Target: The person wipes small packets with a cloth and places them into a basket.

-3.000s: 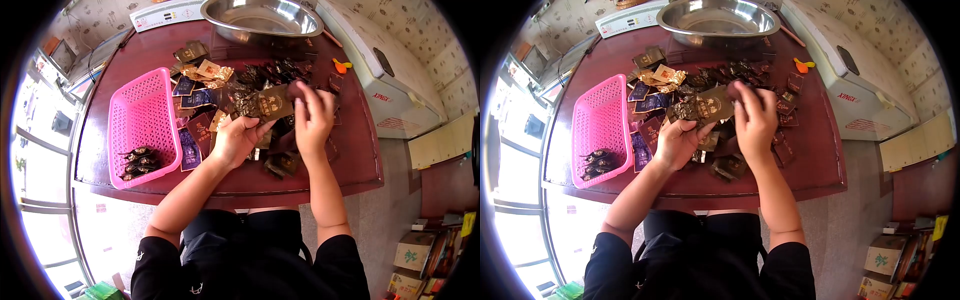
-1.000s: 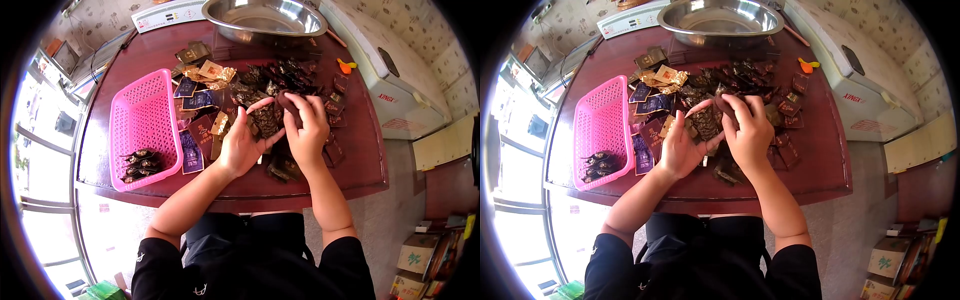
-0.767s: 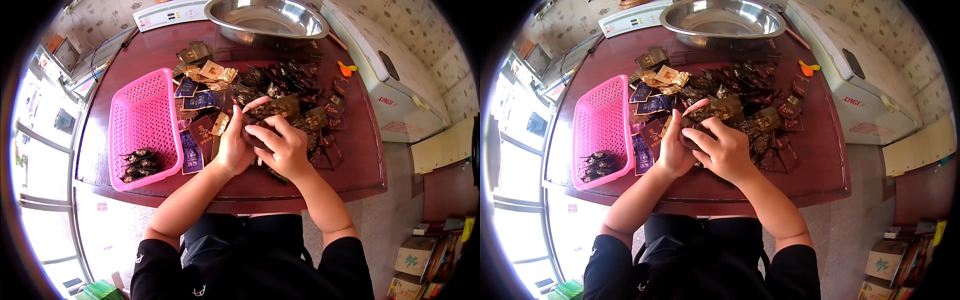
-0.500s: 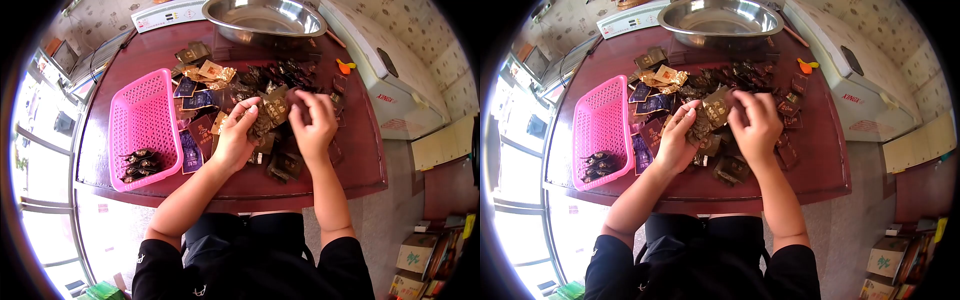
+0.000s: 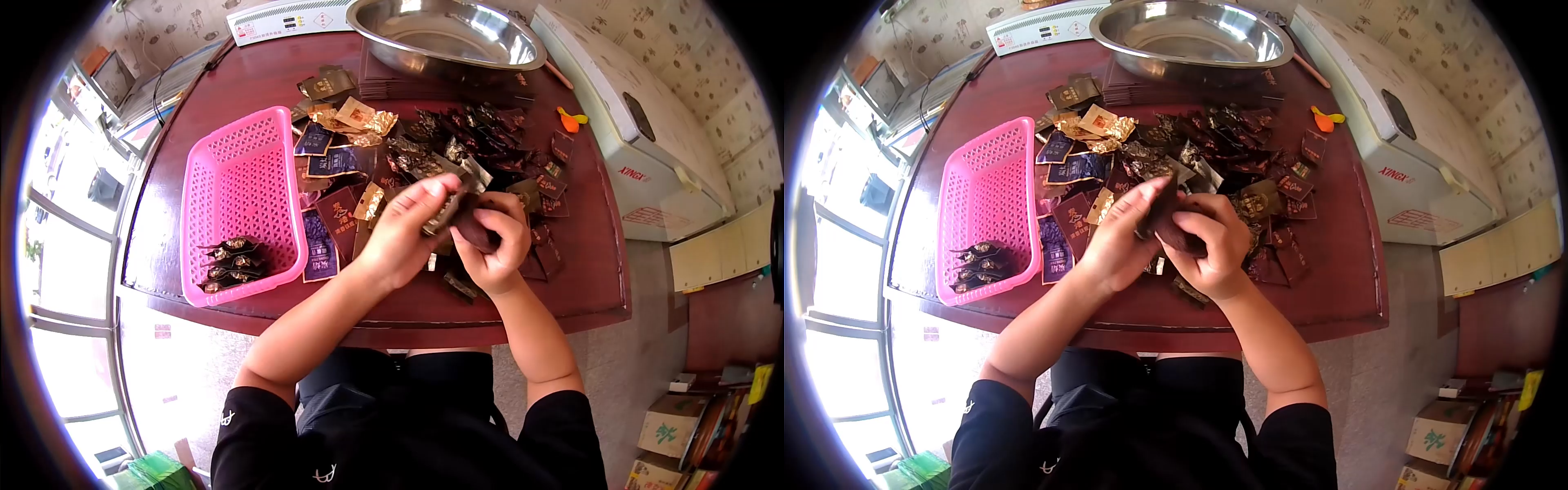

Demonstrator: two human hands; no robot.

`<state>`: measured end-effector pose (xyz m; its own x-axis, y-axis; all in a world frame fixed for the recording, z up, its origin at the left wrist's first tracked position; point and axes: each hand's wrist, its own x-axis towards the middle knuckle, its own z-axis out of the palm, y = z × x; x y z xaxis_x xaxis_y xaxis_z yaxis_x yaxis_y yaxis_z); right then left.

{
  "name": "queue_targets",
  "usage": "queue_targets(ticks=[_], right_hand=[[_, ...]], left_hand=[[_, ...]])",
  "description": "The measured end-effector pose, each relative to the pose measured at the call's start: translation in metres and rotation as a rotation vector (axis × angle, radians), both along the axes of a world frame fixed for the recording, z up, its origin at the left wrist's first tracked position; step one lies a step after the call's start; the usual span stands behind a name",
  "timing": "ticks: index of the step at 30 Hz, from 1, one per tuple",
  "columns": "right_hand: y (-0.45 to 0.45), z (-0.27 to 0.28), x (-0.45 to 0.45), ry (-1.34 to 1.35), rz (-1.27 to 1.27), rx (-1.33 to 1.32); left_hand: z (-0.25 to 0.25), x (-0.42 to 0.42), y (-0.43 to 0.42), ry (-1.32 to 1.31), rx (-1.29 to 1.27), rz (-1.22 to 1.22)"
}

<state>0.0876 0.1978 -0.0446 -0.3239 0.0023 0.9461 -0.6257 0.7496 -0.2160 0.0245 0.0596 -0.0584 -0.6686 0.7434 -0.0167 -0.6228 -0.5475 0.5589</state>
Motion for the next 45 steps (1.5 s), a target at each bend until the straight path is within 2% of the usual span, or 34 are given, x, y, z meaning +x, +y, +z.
queue_targets(ticks=[2,4,6,7,8,10,11,12,14,15,19,22,24,26,27,28,30,35,38,40,42,45], right_hand=[[-0.001,-0.003,-0.001,-0.035,-0.024,-0.046],[-0.002,-0.003,-0.004,-0.056,-0.135,-0.052],[-0.003,-0.003,-0.006,-0.058,-0.166,-0.128],[-0.003,-0.001,-0.005,-0.083,-0.191,-0.136],[-0.003,0.002,-0.004,-0.109,-0.215,-0.144],[-0.005,0.009,-0.003,-0.187,-0.161,-0.153],[-0.002,0.006,-0.003,-0.227,-0.094,-0.149],[-0.001,0.010,-0.001,-0.233,-0.060,-0.078],[0.003,0.010,0.000,-0.218,-0.027,0.006],[0.007,0.010,0.000,-0.181,-0.093,0.049],[0.024,0.019,-0.003,-0.234,-0.377,-0.100],[0.039,0.016,-0.008,-0.065,-0.293,-0.277],[0.027,0.022,0.002,0.013,-0.264,-0.147],[0.008,0.019,0.004,-0.069,-0.171,0.042],[-0.002,0.016,0.003,-0.144,-0.158,0.127],[-0.009,0.013,0.001,-0.218,-0.148,0.212],[-0.006,0.008,-0.001,-0.186,-0.083,0.321],[0.012,0.022,0.003,-0.297,-0.040,0.365],[0.023,0.028,0.006,-0.319,-0.125,0.336],[0.024,0.026,0.006,-0.272,-0.275,0.311],[0.016,0.024,0.005,-0.156,-0.313,0.258],[-0.005,0.014,-0.002,-0.090,-0.152,0.400]], left_hand=[[-0.007,0.010,0.005,0.274,-0.066,0.033],[-0.002,0.011,0.003,0.298,-0.096,0.019],[0.006,0.013,0.002,0.478,-0.062,0.007],[0.006,0.014,0.002,0.684,-0.191,0.038],[0.004,0.014,0.002,0.684,-0.192,0.039],[0.002,0.013,0.003,0.481,-0.202,-0.025],[0.002,0.012,0.003,0.429,-0.163,0.032],[0.004,0.010,0.005,0.353,-0.131,0.081],[0.010,0.011,-0.001,0.197,-0.127,0.000],[0.007,0.010,0.002,0.149,-0.077,-0.030],[0.004,0.000,-0.002,0.257,-0.021,-0.261],[0.018,0.007,0.005,0.179,0.046,-0.188],[0.017,0.005,0.006,0.175,0.067,-0.150],[0.016,0.005,0.005,0.091,-0.032,-0.027],[0.014,0.003,0.003,0.207,0.000,-0.031],[0.012,0.000,0.006,0.180,0.088,-0.040],[0.013,-0.003,0.001,0.101,0.104,-0.083],[0.015,-0.003,0.002,0.060,0.071,-0.063],[0.016,-0.009,0.000,0.032,0.089,0.007],[0.019,-0.010,0.000,0.041,0.116,0.015],[0.018,-0.010,0.001,0.034,0.125,0.046],[0.016,-0.005,0.002,0.011,0.107,0.026]])
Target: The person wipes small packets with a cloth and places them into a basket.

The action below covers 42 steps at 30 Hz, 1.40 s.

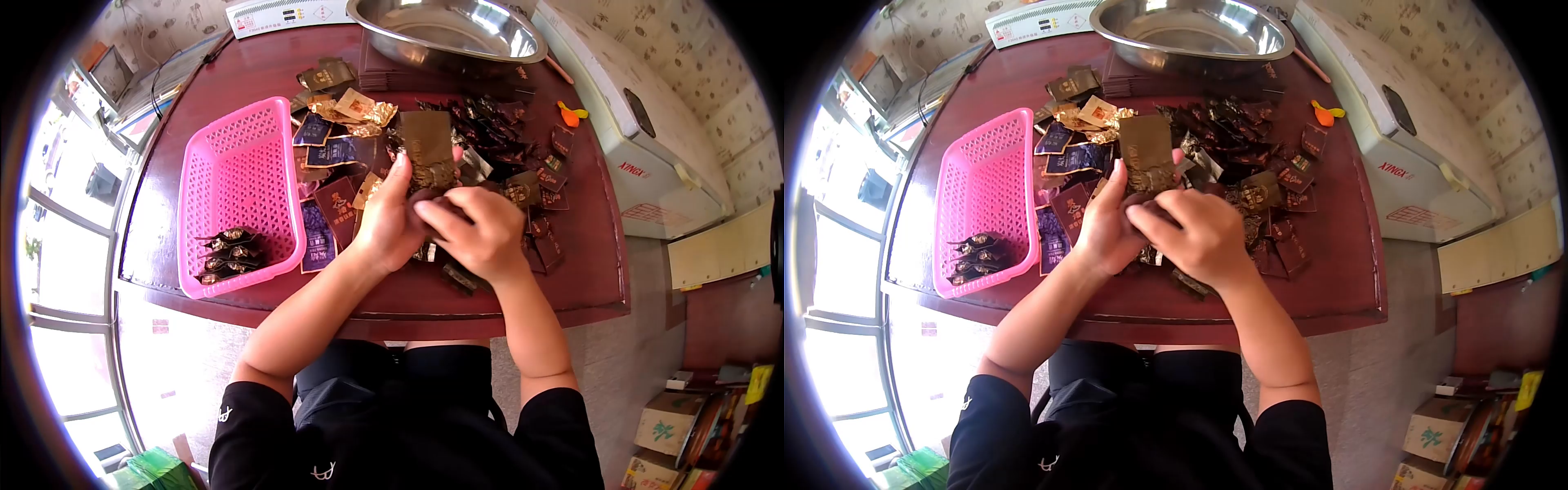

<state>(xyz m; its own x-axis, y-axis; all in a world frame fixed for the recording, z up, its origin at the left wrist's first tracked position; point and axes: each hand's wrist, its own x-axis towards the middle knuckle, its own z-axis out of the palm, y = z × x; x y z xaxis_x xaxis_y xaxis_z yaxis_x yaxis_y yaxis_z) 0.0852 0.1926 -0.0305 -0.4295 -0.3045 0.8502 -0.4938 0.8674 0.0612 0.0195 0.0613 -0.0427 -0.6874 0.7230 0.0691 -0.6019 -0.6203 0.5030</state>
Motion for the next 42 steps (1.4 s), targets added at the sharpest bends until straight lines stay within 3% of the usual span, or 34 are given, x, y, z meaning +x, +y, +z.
queue_targets(ticks=[3,6,7,11,15,18,19,20,23,25,27,29,31,32,35,37,39,41,42], right_hand=[[0.000,-0.002,0.001,-0.096,-0.131,-0.114],[0.015,-0.006,-0.004,-0.078,-0.270,-0.270],[0.022,-0.004,-0.004,-0.102,-0.325,-0.321],[0.037,-0.010,-0.010,0.061,-0.218,-0.473],[0.016,0.001,0.000,-0.077,0.033,-0.198],[0.022,-0.005,-0.003,-0.014,-0.188,-0.301],[0.026,-0.005,-0.005,0.005,-0.264,-0.342],[0.032,-0.003,-0.005,0.019,-0.298,-0.392],[0.044,-0.003,-0.009,0.179,-0.219,-0.537],[0.029,0.007,0.003,0.156,-0.152,-0.418],[0.012,0.005,0.006,-0.031,-0.014,-0.169],[0.007,-0.001,0.004,-0.075,-0.084,-0.257],[0.018,0.001,-0.002,-0.042,-0.192,-0.362],[0.023,0.001,-0.003,-0.050,-0.247,-0.377],[0.035,0.009,0.000,-0.067,-0.425,-0.423],[0.052,0.007,-0.003,0.016,-0.389,-0.557],[0.055,0.007,0.000,-0.094,-0.053,-1.013],[0.049,0.013,0.003,-0.088,0.238,-1.096],[0.045,0.013,0.002,-0.157,0.291,-0.997]], left_hand=[[-0.005,0.003,0.002,0.028,0.019,-0.047],[-0.004,0.009,0.000,-0.002,-0.180,-0.052],[-0.009,0.009,0.003,0.011,-0.089,-0.079],[-0.005,0.010,0.003,0.037,-0.075,-0.084],[-0.012,0.006,-0.001,0.030,-0.134,-0.121],[-0.014,0.009,-0.002,0.255,-0.327,-0.089],[-0.013,0.008,0.000,0.132,-0.263,-0.182],[-0.011,0.013,0.003,0.117,-0.379,-0.132],[-0.003,0.014,0.000,0.163,-0.226,-0.175],[-0.003,0.013,0.000,0.094,-0.180,-0.132],[-0.005,0.011,-0.004,0.203,-0.375,-0.070],[-0.021,0.010,-0.002,0.334,-0.316,-0.004],[-0.023,0.010,0.004,0.160,-0.403,-0.027],[-0.024,0.009,0.004,0.326,-0.355,-0.044],[-0.020,0.008,0.004,0.409,-0.337,-0.096],[-0.006,0.012,0.000,0.416,-0.321,-0.130],[0.002,0.011,-0.002,0.421,-0.299,-0.160],[0.005,0.010,-0.004,0.346,-0.249,-0.202],[0.003,0.010,-0.004,0.345,-0.248,-0.201]])
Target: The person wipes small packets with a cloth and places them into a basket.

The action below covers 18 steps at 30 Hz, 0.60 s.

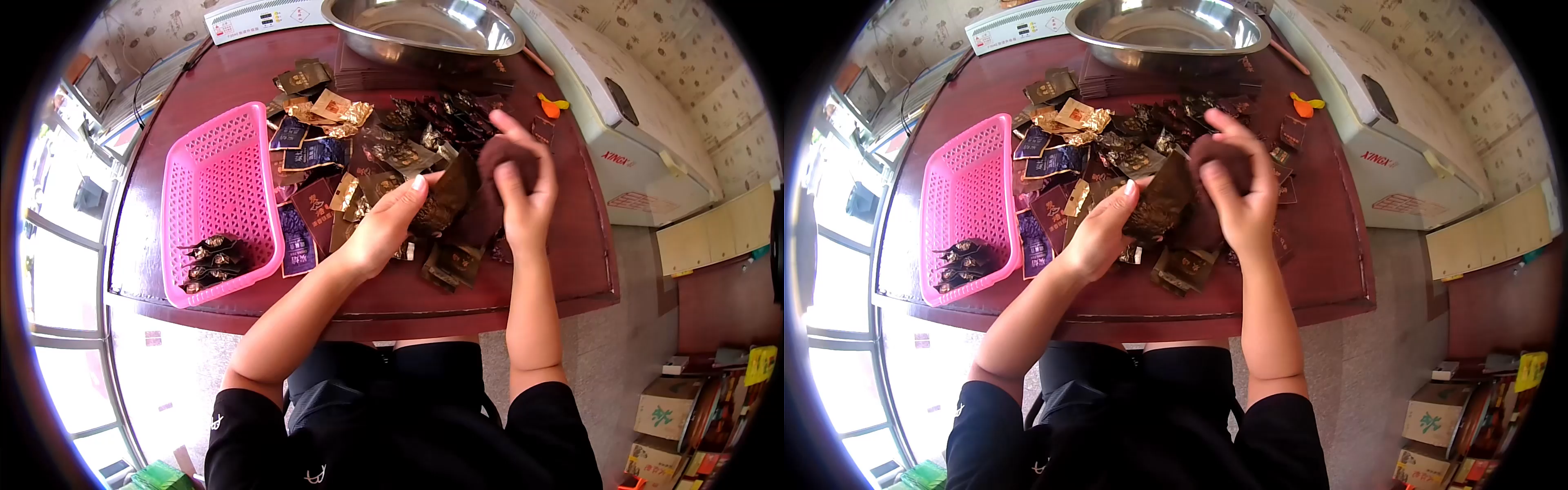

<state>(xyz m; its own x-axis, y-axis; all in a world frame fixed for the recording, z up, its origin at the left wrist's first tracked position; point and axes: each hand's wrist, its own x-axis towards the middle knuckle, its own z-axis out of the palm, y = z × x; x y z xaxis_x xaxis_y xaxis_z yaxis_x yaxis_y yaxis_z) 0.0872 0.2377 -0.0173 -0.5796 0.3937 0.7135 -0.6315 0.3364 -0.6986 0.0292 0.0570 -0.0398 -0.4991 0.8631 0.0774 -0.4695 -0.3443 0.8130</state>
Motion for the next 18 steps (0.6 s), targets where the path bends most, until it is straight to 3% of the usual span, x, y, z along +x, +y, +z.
queue_targets(ticks=[2,3,7,9,12,13,15,17,18], right_hand=[[0.001,-0.012,0.000,-0.137,0.060,0.207],[-0.003,-0.013,0.003,-0.168,0.003,0.239],[0.004,-0.014,0.003,-0.103,-0.360,0.095],[0.019,-0.013,0.001,-0.053,-0.454,-0.114],[0.022,-0.001,0.008,-0.034,-0.068,-0.416],[0.019,0.002,0.008,-0.031,-0.061,-0.415],[0.008,0.002,0.003,-0.007,0.274,-0.030],[-0.003,-0.003,0.000,-0.103,0.301,0.375],[-0.007,-0.005,0.003,-0.180,0.256,0.298]], left_hand=[[-0.006,0.001,0.000,0.263,-0.109,0.050],[-0.006,0.002,0.000,0.261,-0.112,0.046],[-0.005,0.004,0.000,0.339,-0.233,0.011],[-0.001,0.007,0.000,0.316,-0.253,-0.001],[0.003,0.005,0.003,0.140,-0.130,0.064],[0.004,0.003,0.003,0.054,-0.088,0.140],[-0.007,-0.005,0.005,0.250,-0.040,0.225],[-0.015,-0.008,0.004,0.415,-0.090,0.316],[-0.017,-0.013,0.007,0.540,-0.132,0.427]])
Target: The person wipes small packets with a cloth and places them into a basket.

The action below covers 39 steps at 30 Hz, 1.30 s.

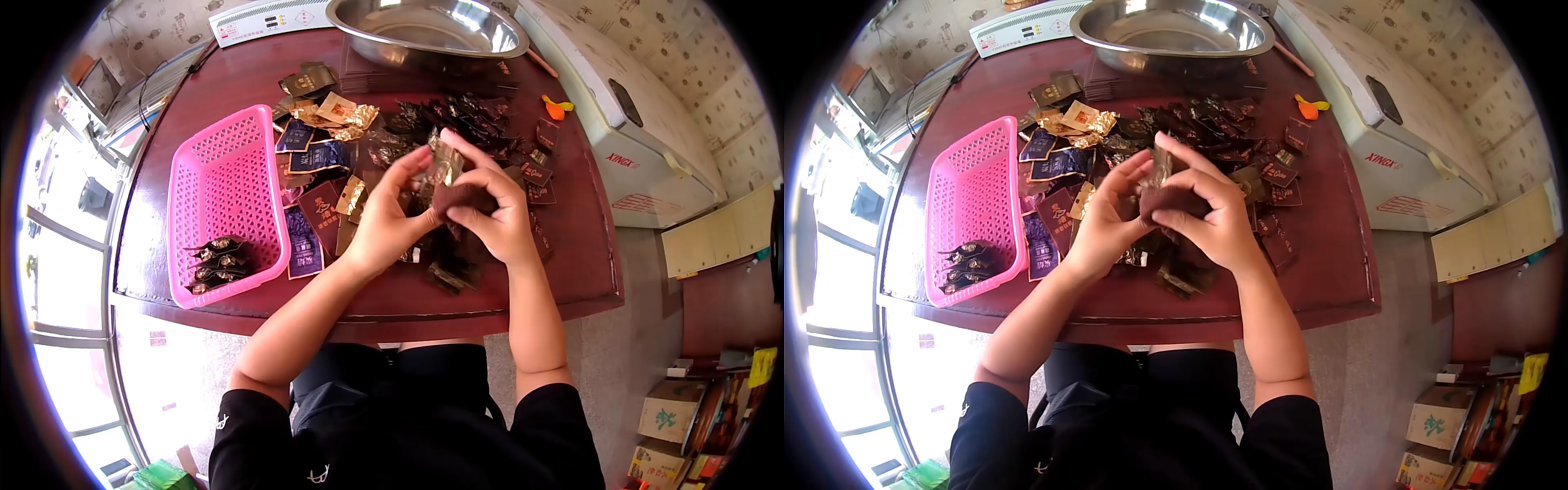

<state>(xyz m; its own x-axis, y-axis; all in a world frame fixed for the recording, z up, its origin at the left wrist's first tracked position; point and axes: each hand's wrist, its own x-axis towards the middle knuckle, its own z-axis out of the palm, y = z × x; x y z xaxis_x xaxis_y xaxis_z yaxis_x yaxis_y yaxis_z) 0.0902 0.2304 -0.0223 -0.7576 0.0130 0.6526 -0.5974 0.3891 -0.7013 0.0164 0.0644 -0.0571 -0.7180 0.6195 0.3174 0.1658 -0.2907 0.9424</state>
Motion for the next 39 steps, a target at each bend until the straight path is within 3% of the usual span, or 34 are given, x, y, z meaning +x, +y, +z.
queue_targets(ticks=[1,3,9,13,14,17,18,19,21,22,25,31,35,37,39], right_hand=[[-0.003,-0.001,0.002,-0.079,-0.063,-0.059],[-0.008,-0.001,-0.001,-0.031,-0.223,-0.139],[-0.003,-0.006,-0.001,0.033,-0.259,-0.326],[-0.004,-0.007,-0.003,0.001,-0.283,-0.515],[0.003,-0.016,-0.008,0.103,-0.481,-0.319],[-0.005,0.001,-0.004,0.513,-0.612,0.003],[-0.004,0.003,0.000,0.512,-0.646,0.130],[-0.004,0.006,0.005,0.556,-0.571,0.350],[-0.016,0.010,0.006,0.319,-0.280,0.526],[-0.021,0.007,0.001,0.339,-0.300,0.585],[-0.017,0.014,0.004,0.322,-0.461,0.581],[-0.018,0.003,0.007,0.346,-0.434,0.396],[-0.019,0.002,0.009,0.327,-0.342,0.454],[-0.025,0.005,0.012,0.324,-0.311,0.462],[-0.029,0.007,0.014,0.335,-0.268,0.506]], left_hand=[[-0.002,-0.001,0.002,-0.018,0.076,0.028],[0.002,-0.003,-0.004,0.068,-0.095,0.075],[-0.001,0.000,-0.003,-0.132,-0.157,-0.043],[0.011,0.002,-0.008,-0.030,-0.178,-0.170],[0.011,0.002,-0.008,-0.029,-0.174,-0.166],[0.011,0.003,-0.007,-0.179,-0.142,-0.105],[0.008,0.002,-0.006,-0.182,-0.118,-0.048],[0.006,0.000,-0.005,-0.186,-0.094,0.012],[-0.002,0.000,0.001,-0.222,0.092,0.053],[0.002,0.001,0.000,-0.197,0.073,0.090],[0.011,0.000,-0.002,-0.087,0.075,0.217],[0.028,0.010,-0.016,-0.202,0.209,0.177],[0.055,0.005,-0.055,-0.051,0.312,0.266],[0.086,-0.006,-0.117,0.548,-0.189,0.497],[0.098,-0.030,-0.172,0.764,-0.453,0.525]])
